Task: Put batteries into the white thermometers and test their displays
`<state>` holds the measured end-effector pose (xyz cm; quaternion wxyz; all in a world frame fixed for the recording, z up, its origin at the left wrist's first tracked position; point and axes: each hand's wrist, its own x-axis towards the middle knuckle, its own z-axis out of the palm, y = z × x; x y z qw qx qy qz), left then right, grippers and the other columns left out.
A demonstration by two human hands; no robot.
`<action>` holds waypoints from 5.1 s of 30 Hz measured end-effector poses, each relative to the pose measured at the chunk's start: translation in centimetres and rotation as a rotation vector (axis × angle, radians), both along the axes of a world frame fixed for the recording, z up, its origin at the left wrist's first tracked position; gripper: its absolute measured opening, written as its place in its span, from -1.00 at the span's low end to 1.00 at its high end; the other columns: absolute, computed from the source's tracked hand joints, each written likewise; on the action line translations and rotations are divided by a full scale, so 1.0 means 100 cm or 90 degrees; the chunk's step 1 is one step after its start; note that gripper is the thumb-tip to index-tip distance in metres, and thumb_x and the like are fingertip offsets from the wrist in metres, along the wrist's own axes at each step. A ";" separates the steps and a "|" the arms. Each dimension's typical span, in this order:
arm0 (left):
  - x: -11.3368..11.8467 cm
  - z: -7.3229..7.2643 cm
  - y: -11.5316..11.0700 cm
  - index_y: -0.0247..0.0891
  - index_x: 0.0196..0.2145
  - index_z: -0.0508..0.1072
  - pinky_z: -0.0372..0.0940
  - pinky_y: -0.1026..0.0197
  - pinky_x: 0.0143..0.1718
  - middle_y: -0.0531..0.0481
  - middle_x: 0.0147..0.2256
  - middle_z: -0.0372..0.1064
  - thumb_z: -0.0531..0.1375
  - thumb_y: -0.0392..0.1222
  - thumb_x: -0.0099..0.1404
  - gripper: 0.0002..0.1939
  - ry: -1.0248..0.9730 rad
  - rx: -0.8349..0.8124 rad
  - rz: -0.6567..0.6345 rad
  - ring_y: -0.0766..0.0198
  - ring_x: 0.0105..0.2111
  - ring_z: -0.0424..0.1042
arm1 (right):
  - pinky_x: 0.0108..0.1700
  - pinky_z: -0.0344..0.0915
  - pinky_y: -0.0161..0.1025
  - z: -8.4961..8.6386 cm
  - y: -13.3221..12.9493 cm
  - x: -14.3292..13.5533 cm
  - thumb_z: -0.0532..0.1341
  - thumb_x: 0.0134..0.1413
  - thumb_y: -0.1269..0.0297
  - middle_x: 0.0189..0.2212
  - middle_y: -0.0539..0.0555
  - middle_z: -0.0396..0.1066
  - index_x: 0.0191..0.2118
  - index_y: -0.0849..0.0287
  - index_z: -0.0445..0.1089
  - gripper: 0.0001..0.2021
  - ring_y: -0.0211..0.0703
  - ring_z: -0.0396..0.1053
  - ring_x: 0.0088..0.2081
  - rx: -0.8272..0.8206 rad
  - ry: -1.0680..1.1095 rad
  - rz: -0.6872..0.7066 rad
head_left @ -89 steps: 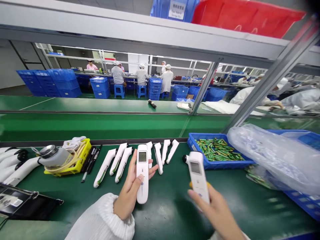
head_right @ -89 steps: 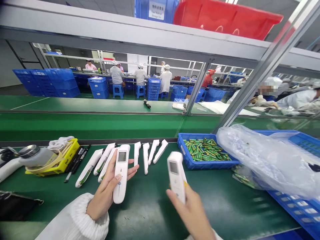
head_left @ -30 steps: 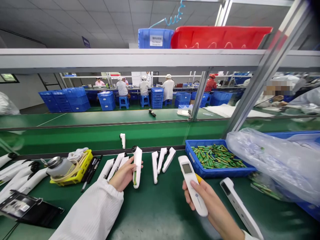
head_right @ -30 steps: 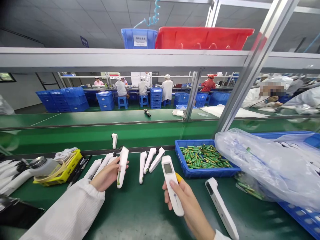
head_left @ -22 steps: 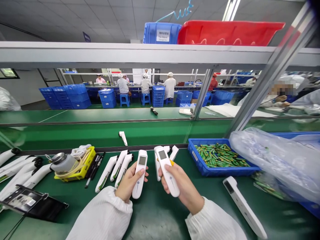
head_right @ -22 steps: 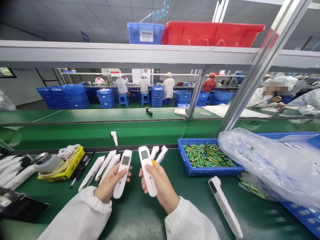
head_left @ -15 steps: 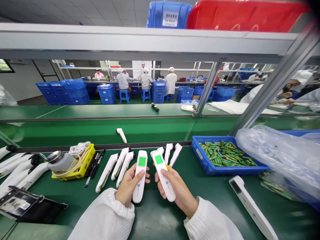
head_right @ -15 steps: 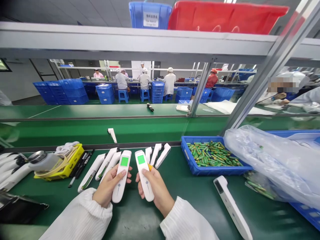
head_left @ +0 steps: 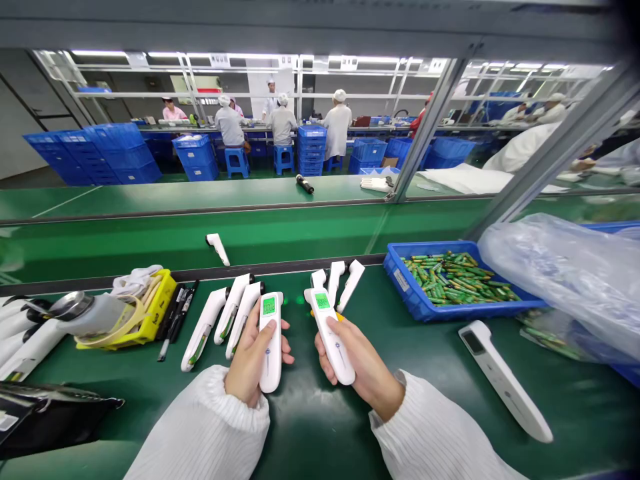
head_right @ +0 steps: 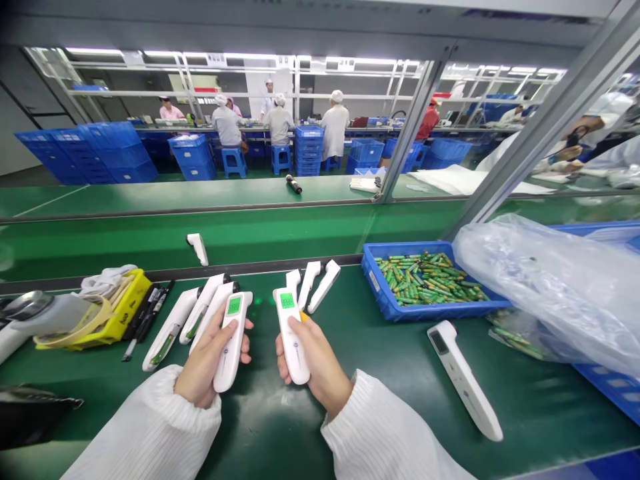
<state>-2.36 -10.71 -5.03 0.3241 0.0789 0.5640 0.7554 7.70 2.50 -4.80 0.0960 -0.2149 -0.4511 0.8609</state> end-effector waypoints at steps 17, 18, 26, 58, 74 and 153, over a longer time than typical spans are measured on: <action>0.030 0.017 -0.006 0.07 0.33 -0.31 0.31 0.24 -0.42 0.09 -0.46 0.35 0.18 -0.17 0.29 -0.14 0.138 0.109 -0.098 0.31 -0.52 0.27 | -0.70 0.07 -0.46 0.003 -0.014 0.013 0.12 0.22 0.09 -0.44 -0.05 0.31 0.08 0.10 0.06 -0.60 -0.41 0.23 -0.69 0.180 0.131 0.127; 0.030 0.017 -0.006 0.06 0.33 -0.33 0.30 0.24 -0.43 0.09 -0.46 0.35 0.18 -0.17 0.29 -0.13 0.135 0.110 -0.102 0.31 -0.52 0.27 | -0.70 0.04 -0.46 0.003 -0.014 0.014 0.11 0.22 0.08 -0.45 -0.05 0.31 0.06 0.11 0.09 -0.63 -0.41 0.22 -0.70 0.182 0.124 0.122; 0.031 0.016 -0.006 0.04 0.33 -0.28 0.31 0.21 -0.41 0.08 -0.46 0.34 0.15 -0.20 0.31 -0.18 0.149 0.115 -0.099 0.30 -0.51 0.28 | -0.66 0.06 -0.40 0.000 -0.016 0.016 0.03 0.25 0.03 -0.46 -0.01 0.34 0.04 0.15 0.14 -0.63 -0.34 0.26 -0.67 0.171 0.118 0.097; 0.027 0.011 -0.004 0.19 0.31 -0.35 0.44 0.20 -0.28 -0.05 0.11 0.26 0.20 -0.12 0.27 -0.10 0.200 0.101 -0.032 0.24 -0.30 0.49 | -0.49 0.22 -0.40 -0.006 -0.013 0.011 0.12 0.24 0.08 -0.42 0.00 0.36 -0.07 0.17 0.23 -0.72 -0.34 0.35 -0.53 0.193 0.153 0.167; 0.024 -0.002 -0.002 0.06 0.31 -0.15 0.15 -0.08 0.17 -0.12 0.28 0.01 0.32 -0.24 0.14 -0.06 0.208 0.112 0.034 -0.04 0.20 0.14 | -0.49 0.05 -0.35 -0.011 -0.020 0.009 0.30 -0.08 -0.12 -0.59 -0.02 0.20 -0.42 0.32 0.41 -0.52 -0.33 0.08 -0.53 0.269 0.024 0.133; 0.030 0.000 0.000 0.08 0.30 -0.04 -0.16 0.29 0.28 0.22 0.35 -0.28 -0.01 -0.01 0.40 -0.45 0.368 -0.025 0.095 0.23 0.33 -0.28 | -0.70 0.02 -0.45 -0.019 -0.028 0.006 0.18 0.02 -0.20 -0.69 -0.13 0.24 -0.26 0.22 0.20 -0.50 -0.40 0.13 -0.73 0.237 0.020 0.156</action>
